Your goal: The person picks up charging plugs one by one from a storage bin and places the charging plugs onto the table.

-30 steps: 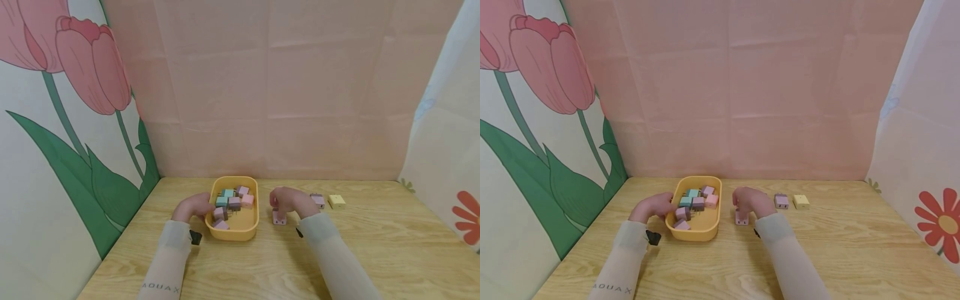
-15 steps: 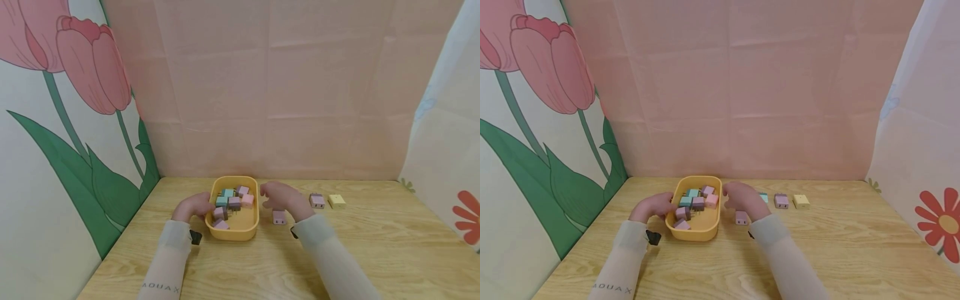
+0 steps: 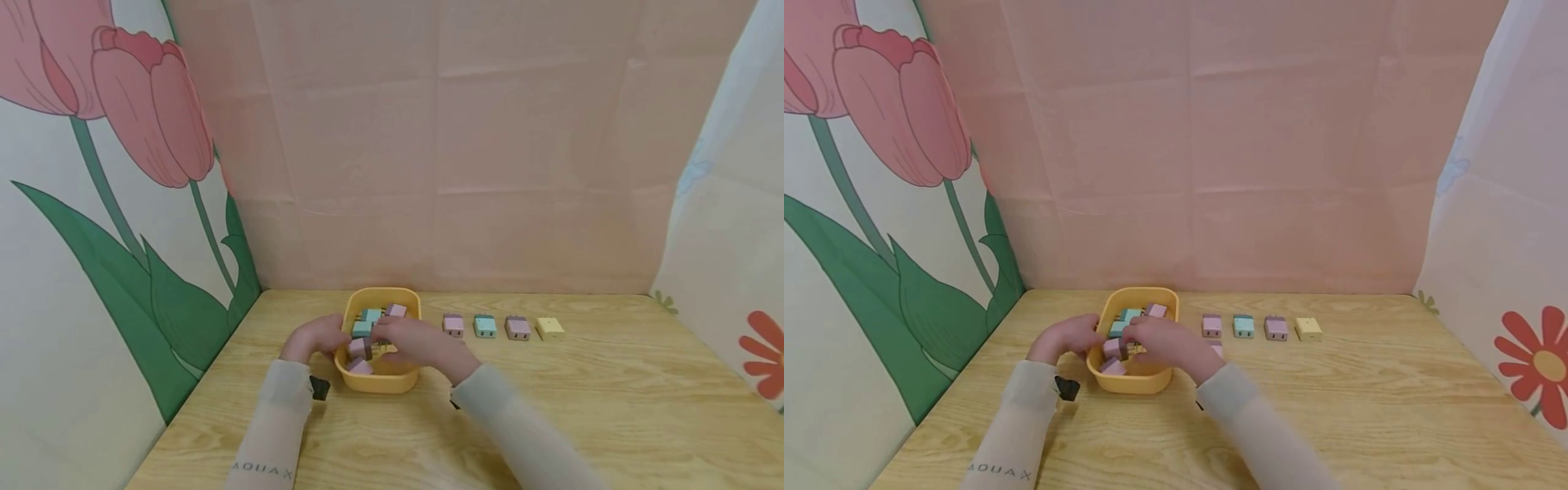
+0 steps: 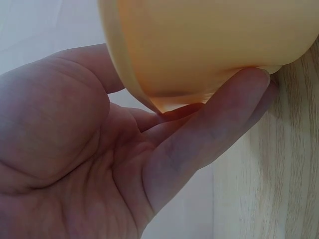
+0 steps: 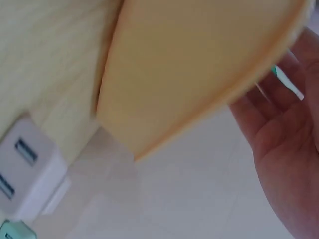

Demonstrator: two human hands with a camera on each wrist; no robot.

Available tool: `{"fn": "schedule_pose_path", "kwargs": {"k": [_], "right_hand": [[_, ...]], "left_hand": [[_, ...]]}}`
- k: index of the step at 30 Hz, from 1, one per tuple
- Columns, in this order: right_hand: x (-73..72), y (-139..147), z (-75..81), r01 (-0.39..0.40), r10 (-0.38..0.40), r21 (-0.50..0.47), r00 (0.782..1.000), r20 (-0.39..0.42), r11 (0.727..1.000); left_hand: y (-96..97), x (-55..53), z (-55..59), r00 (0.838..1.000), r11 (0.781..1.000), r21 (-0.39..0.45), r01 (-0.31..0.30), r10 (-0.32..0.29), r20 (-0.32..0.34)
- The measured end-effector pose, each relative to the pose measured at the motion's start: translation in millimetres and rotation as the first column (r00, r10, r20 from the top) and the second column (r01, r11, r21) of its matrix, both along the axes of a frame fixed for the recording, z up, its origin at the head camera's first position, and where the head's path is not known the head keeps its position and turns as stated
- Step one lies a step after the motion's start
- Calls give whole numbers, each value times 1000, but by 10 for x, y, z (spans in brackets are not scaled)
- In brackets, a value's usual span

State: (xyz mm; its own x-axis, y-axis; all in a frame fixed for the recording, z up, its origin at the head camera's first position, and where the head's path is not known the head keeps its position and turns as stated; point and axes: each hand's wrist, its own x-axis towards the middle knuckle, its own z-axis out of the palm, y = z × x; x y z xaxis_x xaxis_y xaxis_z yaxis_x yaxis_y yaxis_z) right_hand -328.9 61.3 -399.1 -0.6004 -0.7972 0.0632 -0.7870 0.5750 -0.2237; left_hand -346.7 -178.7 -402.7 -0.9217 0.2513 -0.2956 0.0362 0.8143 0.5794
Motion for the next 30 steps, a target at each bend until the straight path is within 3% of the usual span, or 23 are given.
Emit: {"fn": "schedule_pose_path", "kwargs": {"k": [3,10,20,26,30], "right_hand": [[33,-95,-63,-37,36,14,999,32,999],[61,-197,-164,-96,96,10,995,0,995],[64,-213,-182,-136,135,7,990,29,991],[79,-185,-156,-163,162,69,987,11,984],[101,-177,-133,-141,140,89,990,12,986]], "left_hand": [[-10,3,-1,1000,1000,-4,16,-16,-10],[-17,9,-1,1000,1000,10,17,-17,-4],[-21,15,6,999,998,36,42,-42,-11],[-23,14,2,999,999,22,32,-32,-13],[-30,14,-2,999,999,15,30,-30,-15]]}}
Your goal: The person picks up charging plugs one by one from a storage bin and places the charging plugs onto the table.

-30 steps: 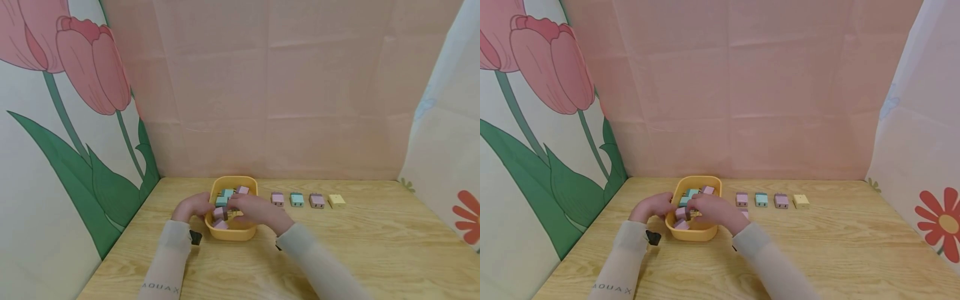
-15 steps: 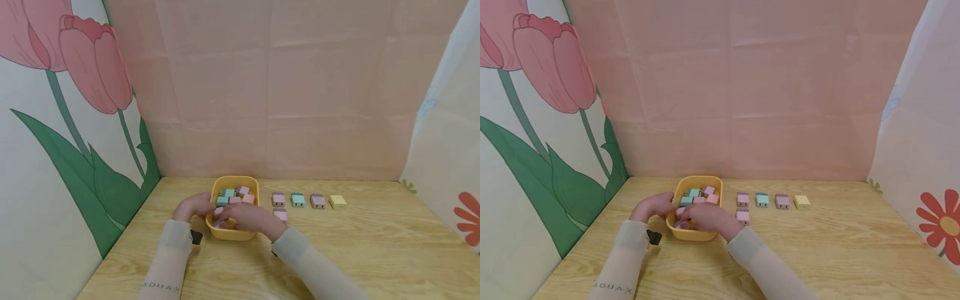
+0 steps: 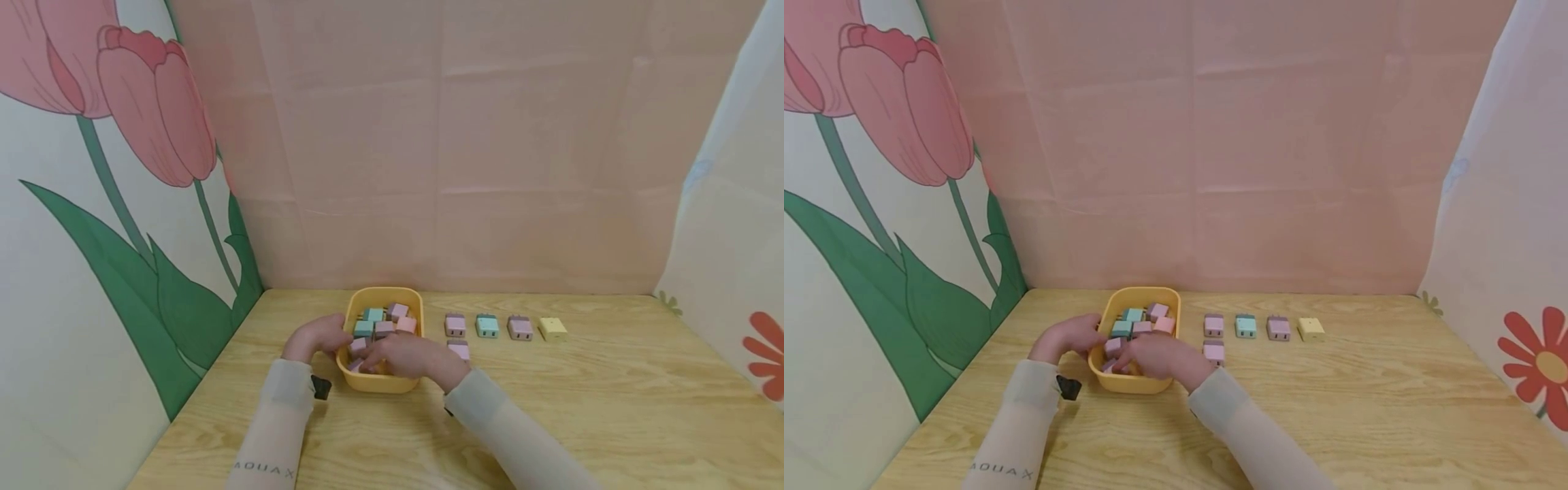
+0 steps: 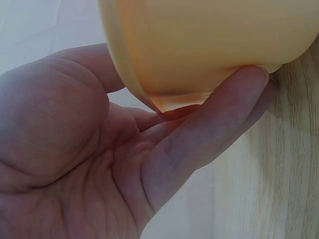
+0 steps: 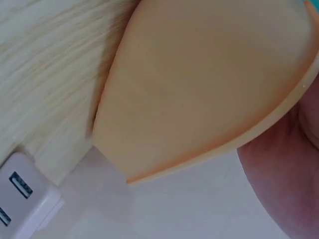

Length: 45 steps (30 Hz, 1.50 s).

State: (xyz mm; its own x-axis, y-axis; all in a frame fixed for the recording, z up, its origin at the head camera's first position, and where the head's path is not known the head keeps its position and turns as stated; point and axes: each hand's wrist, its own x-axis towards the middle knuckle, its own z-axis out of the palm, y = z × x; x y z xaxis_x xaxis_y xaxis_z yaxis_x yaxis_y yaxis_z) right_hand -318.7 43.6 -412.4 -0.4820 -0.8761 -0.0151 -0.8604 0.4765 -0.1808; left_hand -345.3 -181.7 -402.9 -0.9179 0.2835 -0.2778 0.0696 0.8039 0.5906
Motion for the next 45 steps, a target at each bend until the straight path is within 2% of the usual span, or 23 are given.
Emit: {"fn": "schedule_pose_path", "kwargs": {"k": [5,15,17,20,24,31,40,45], "right_hand": [[25,6,47,22,-22,14,1000,4,1000],[1,57,72,93,-95,36,992,83,995],[-18,44,57,75,-76,21,994,78,997],[-43,16,12,7,-7,-9,1000,18,1000],[-63,-10,-39,-62,61,-13,996,-59,998],[-71,12,-26,-39,40,-25,997,61,999],[-48,5,1,-28,27,34,999,21,999],[-45,32,18,-23,24,-6,996,83,1000]], "left_hand": [[-5,2,4,1000,1000,5,7,-7,-8],[1,15,16,1000,1000,-18,-7,6,-10],[4,14,16,1000,1000,-15,-5,5,-9],[6,10,12,1000,1000,9,1,-1,4],[5,-7,-3,1000,999,36,3,-4,19],[1,-43,-30,1000,999,37,5,-5,12],[-1,-28,-3,1000,999,39,-7,7,17],[-5,-18,-12,1000,999,50,-17,16,23]]}}
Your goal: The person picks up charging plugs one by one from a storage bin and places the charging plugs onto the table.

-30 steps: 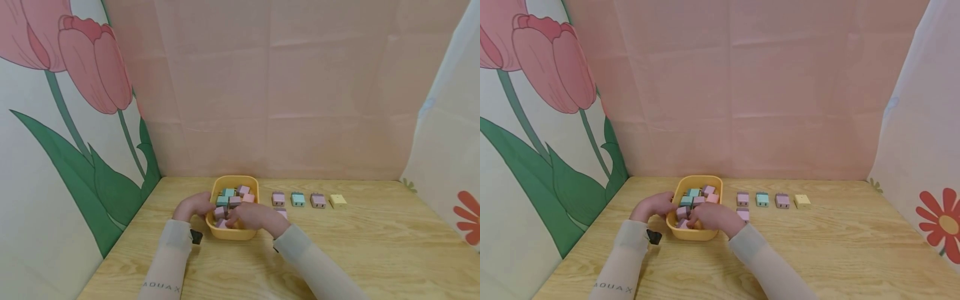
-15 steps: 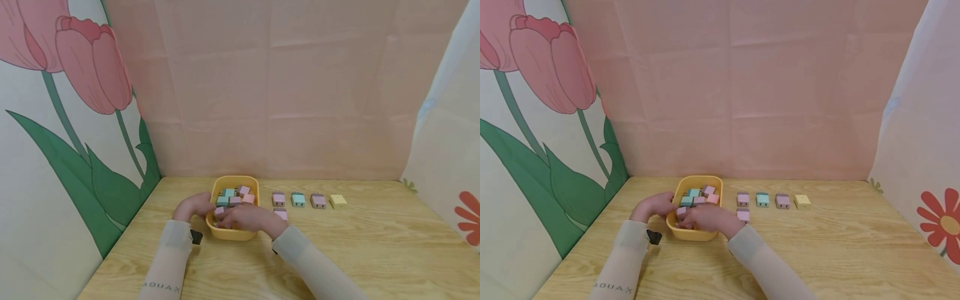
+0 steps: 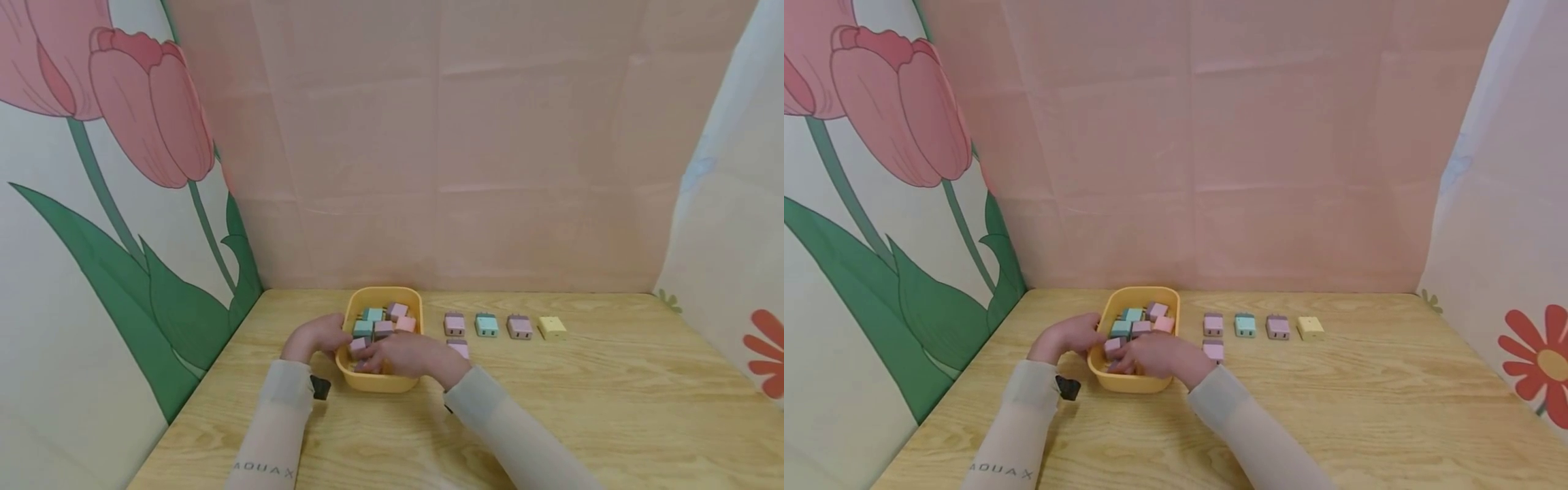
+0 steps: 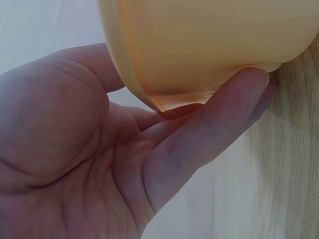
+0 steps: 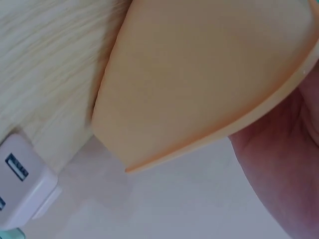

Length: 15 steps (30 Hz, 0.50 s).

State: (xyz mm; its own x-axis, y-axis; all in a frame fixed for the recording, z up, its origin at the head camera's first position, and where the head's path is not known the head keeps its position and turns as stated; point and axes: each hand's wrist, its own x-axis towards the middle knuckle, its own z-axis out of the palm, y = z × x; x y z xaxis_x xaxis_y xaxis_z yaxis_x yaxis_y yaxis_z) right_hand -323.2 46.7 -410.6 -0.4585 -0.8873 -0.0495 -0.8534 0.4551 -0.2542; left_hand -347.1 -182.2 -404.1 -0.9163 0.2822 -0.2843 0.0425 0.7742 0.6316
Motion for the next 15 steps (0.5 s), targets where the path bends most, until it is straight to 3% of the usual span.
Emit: {"fn": "schedule_pose_path", "kwargs": {"k": [4,9,11,15], "right_hand": [[0,24,29,55,-56,32,998,29,998],[-16,31,33,149,-148,68,989,-12,987],[-29,19,22,128,-127,38,992,-28,991],[-41,-6,-6,11,-14,-28,997,-80,1000]], "left_hand": [[-2,13,2,1000,1000,-3,-6,6,-2],[-5,8,1,1000,1000,-2,-7,7,2],[-7,5,1,1000,1000,1,-5,5,4],[-6,7,5,1000,1000,12,3,-3,5]]}}
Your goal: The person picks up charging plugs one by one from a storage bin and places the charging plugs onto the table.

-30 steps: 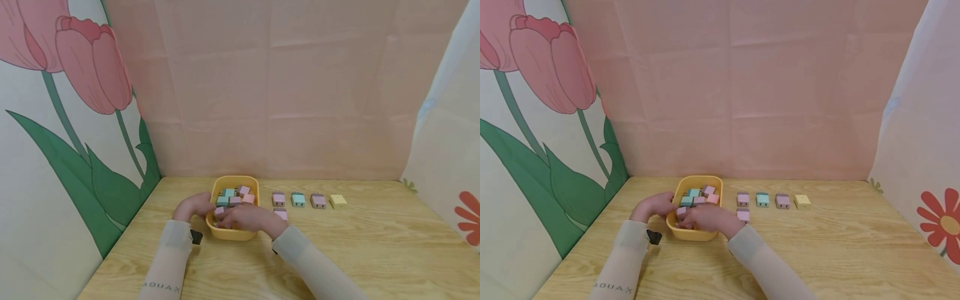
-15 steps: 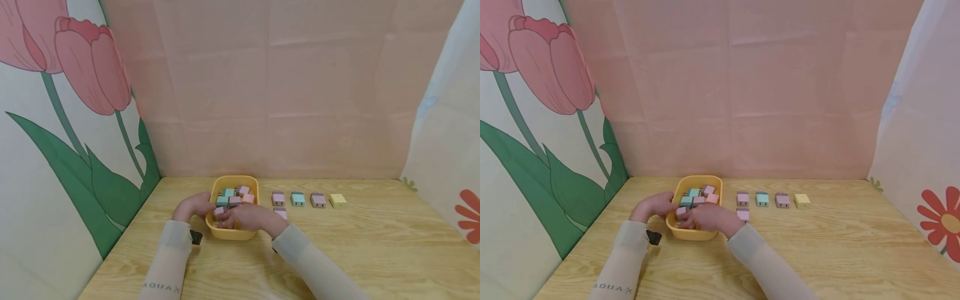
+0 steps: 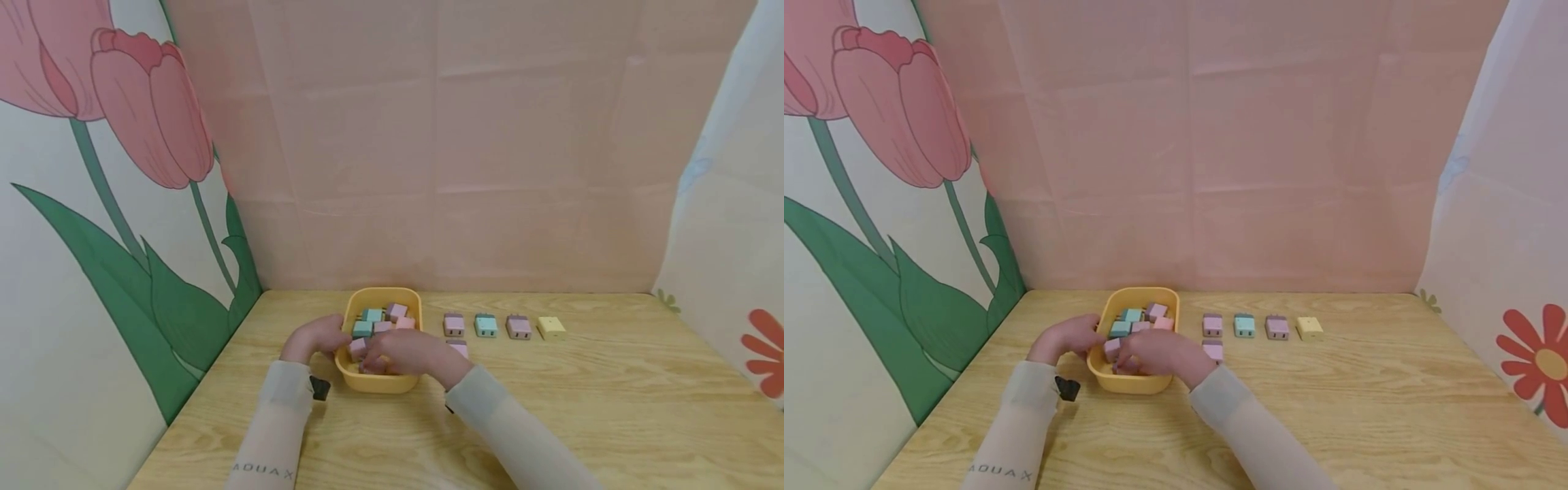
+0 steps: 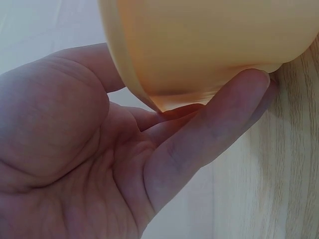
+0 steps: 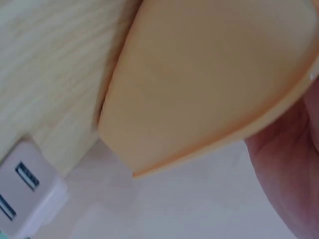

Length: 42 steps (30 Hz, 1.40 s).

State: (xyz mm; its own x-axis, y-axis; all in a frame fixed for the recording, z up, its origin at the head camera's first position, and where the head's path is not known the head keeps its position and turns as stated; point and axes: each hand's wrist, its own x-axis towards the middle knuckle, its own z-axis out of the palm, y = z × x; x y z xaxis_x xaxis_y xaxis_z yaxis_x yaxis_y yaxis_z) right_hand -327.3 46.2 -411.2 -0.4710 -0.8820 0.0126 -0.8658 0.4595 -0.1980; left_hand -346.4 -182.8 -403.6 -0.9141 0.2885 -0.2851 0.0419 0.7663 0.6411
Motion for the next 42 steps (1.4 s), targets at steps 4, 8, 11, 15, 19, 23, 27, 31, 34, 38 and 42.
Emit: {"fn": "schedule_pose_path", "kwargs": {"k": [4,8,11,15,19,23,27,31,34,38,42], "right_hand": [[7,2,-20,-45,45,-44,999,2,998],[-2,16,-38,-11,16,-75,998,64,997],[-12,20,-37,38,-31,-63,994,106,997],[-12,27,-21,127,-125,-6,981,147,992],[-21,44,-22,190,-192,30,969,154,981],[-42,78,-17,241,-246,49,959,141,969],[-62,99,1,296,-302,63,942,144,953],[-82,77,-20,262,-266,45,955,132,964],[-88,50,-49,225,-225,16,964,139,974],[-85,30,-74,226,-222,-9,963,156,974],[-82,32,-83,229,-223,-21,962,158,973]], "left_hand": [[4,-7,1,1000,1000,8,14,-14,-4],[13,-15,4,1000,1000,11,14,-14,-4],[18,-18,3,1000,1000,6,10,-10,-8],[20,-21,-3,1000,1000,-7,-2,2,-8],[18,-20,-9,1000,1000,-5,-15,15,5],[11,-19,-5,1000,1000,-3,-9,9,0],[5,-31,-10,1000,1000,-10,-8,8,-6],[5,-38,-18,1000,1000,-9,-11,11,-1],[8,-36,-21,1000,1000,-4,-11,11,3],[11,-33,-19,1000,1000,-4,-14,14,1],[10,-39,-21,1000,1000,-5,-11,11,-1]]}}
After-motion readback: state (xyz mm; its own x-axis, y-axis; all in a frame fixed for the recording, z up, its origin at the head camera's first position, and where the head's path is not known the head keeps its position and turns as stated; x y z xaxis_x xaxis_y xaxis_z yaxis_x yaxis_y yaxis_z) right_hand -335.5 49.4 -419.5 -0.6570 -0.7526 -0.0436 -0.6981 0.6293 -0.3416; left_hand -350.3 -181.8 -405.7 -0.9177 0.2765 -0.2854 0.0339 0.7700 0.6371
